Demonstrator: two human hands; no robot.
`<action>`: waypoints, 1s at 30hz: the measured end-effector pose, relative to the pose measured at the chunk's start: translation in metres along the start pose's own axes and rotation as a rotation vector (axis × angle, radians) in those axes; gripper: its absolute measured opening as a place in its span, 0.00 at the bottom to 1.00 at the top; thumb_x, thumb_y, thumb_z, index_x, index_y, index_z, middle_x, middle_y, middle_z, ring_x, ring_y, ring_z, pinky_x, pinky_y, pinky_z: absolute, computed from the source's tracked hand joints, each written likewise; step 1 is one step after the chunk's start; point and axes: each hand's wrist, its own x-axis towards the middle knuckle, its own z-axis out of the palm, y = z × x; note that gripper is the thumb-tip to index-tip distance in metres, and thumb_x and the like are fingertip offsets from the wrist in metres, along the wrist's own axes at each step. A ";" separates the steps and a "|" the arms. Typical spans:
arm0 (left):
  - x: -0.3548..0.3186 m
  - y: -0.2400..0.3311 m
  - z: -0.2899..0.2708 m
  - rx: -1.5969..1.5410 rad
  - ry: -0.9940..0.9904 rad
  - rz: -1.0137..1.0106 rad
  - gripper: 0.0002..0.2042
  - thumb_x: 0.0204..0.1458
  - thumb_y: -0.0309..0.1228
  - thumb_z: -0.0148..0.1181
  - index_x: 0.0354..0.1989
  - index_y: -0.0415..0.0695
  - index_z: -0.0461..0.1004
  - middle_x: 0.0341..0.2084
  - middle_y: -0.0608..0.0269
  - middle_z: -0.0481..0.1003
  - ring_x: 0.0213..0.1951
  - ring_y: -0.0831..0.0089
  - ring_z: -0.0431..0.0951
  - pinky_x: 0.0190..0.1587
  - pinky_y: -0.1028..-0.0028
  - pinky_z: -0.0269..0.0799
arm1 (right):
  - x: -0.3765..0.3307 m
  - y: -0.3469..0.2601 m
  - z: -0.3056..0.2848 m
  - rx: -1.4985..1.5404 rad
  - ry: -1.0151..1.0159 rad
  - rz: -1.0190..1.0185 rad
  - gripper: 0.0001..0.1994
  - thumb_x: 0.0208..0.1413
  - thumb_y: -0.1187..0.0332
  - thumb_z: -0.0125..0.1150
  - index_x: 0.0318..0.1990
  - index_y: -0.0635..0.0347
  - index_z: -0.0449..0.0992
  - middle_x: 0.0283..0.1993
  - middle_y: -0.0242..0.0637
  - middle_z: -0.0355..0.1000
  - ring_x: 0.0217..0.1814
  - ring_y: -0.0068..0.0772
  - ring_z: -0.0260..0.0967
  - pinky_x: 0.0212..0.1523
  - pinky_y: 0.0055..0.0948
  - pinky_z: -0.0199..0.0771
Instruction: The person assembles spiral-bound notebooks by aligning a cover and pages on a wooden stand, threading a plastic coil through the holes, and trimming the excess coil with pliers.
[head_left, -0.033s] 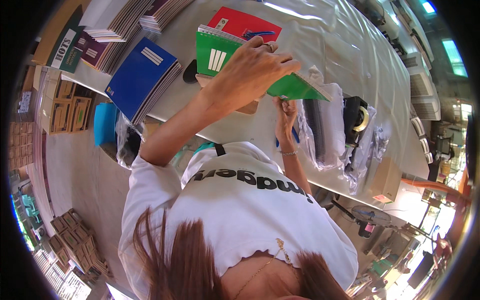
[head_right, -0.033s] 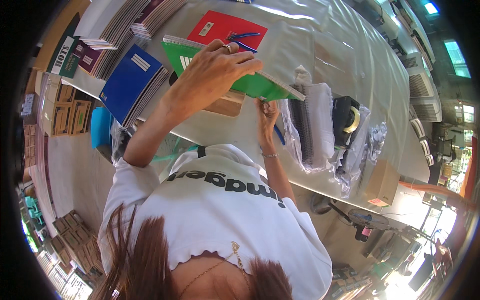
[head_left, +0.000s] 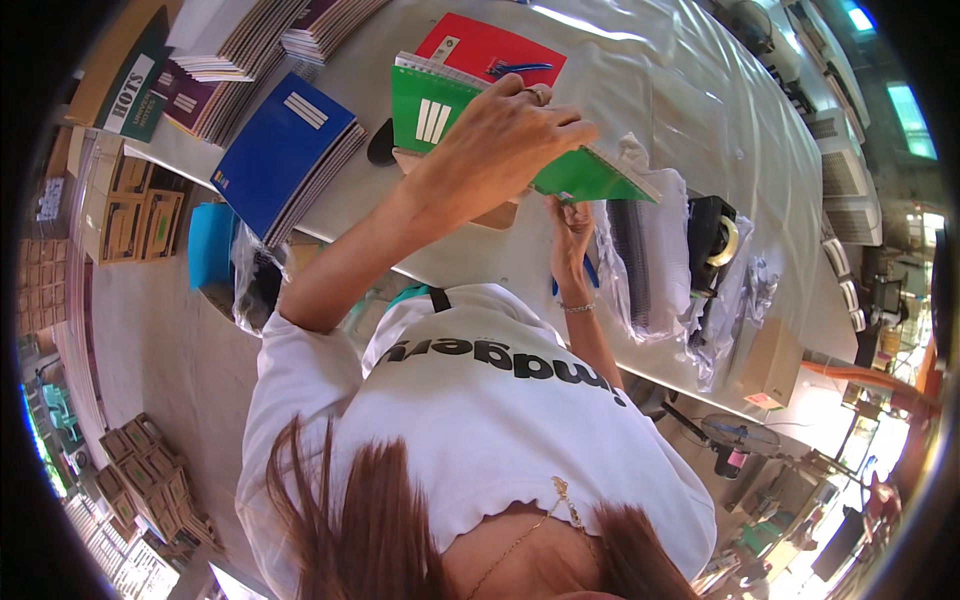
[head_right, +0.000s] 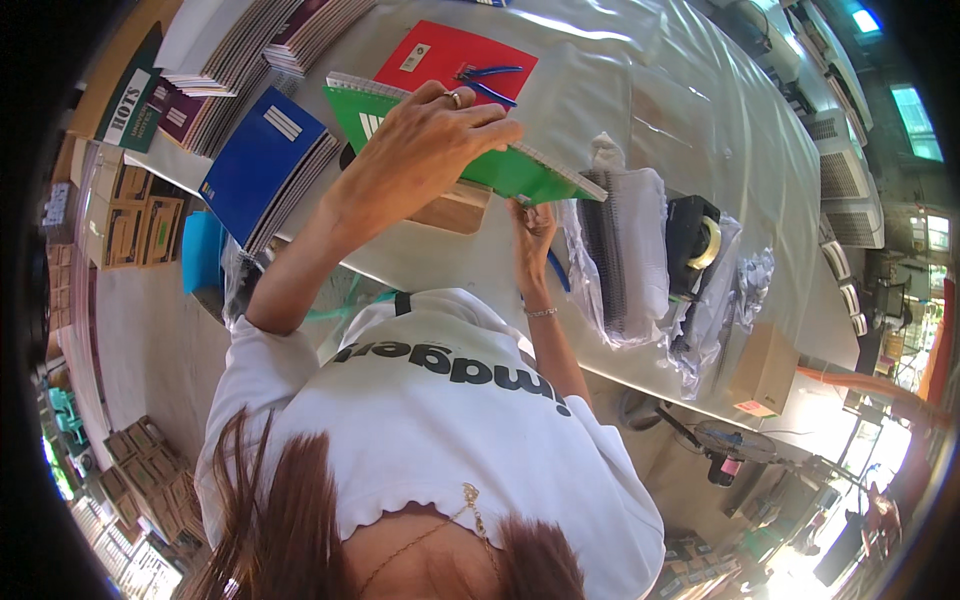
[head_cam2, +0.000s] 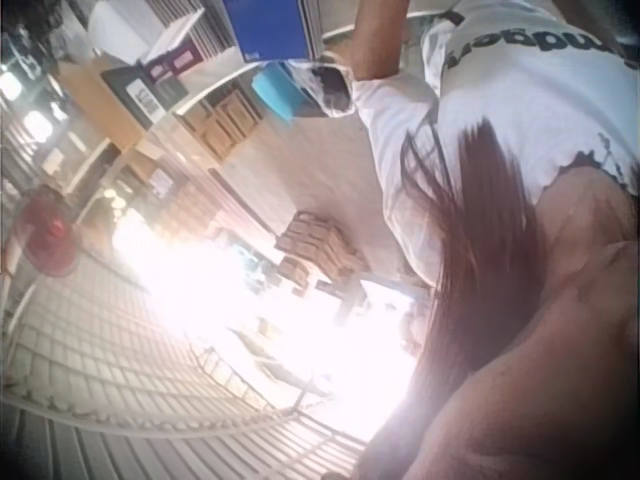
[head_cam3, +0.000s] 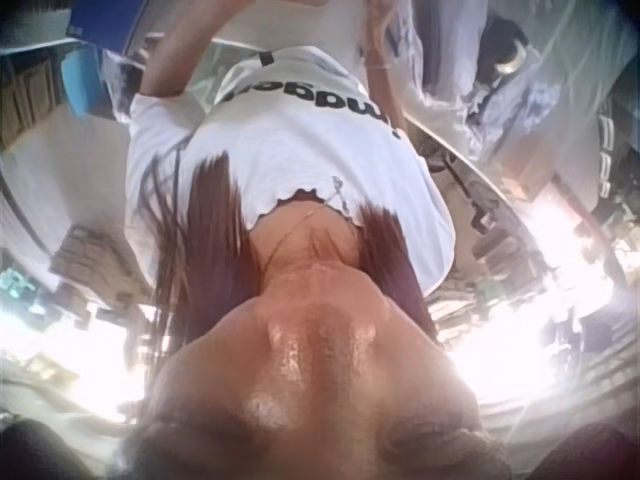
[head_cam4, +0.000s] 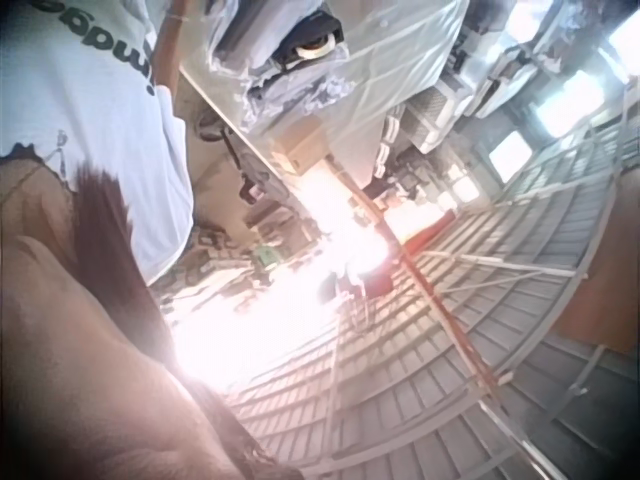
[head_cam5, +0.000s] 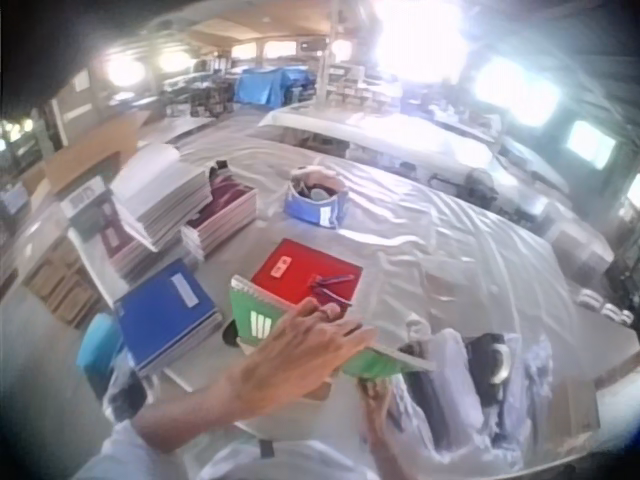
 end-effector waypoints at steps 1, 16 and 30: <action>-0.002 -0.003 0.003 -0.021 -0.040 -0.027 0.13 0.46 0.24 0.56 0.41 0.48 0.71 0.35 0.69 0.75 0.43 0.71 0.76 0.48 0.70 0.66 | 0.000 -0.001 0.002 -0.043 -0.031 0.026 0.07 0.56 0.78 0.57 0.41 0.61 0.72 0.33 0.26 0.69 0.30 0.18 0.58 0.34 0.18 0.60; -0.057 -0.010 0.065 -0.165 0.082 -0.346 0.08 0.48 0.30 0.56 0.37 0.49 0.69 0.31 0.66 0.68 0.41 0.67 0.69 0.52 0.63 0.58 | 0.186 -0.019 0.134 -0.530 -1.196 -0.564 0.15 0.56 0.67 0.53 0.49 0.63 0.72 0.52 0.47 0.70 0.54 0.46 0.67 0.56 0.39 0.66; -0.059 0.022 0.077 -0.096 0.171 -0.528 0.18 0.44 0.35 0.64 0.45 0.53 0.70 0.50 0.67 0.65 0.60 0.68 0.60 0.65 0.39 0.35 | 0.164 -0.018 0.154 -0.332 -0.974 -0.360 0.28 0.45 0.71 0.65 0.55 0.57 0.63 0.46 0.45 0.72 0.48 0.49 0.69 0.45 0.36 0.68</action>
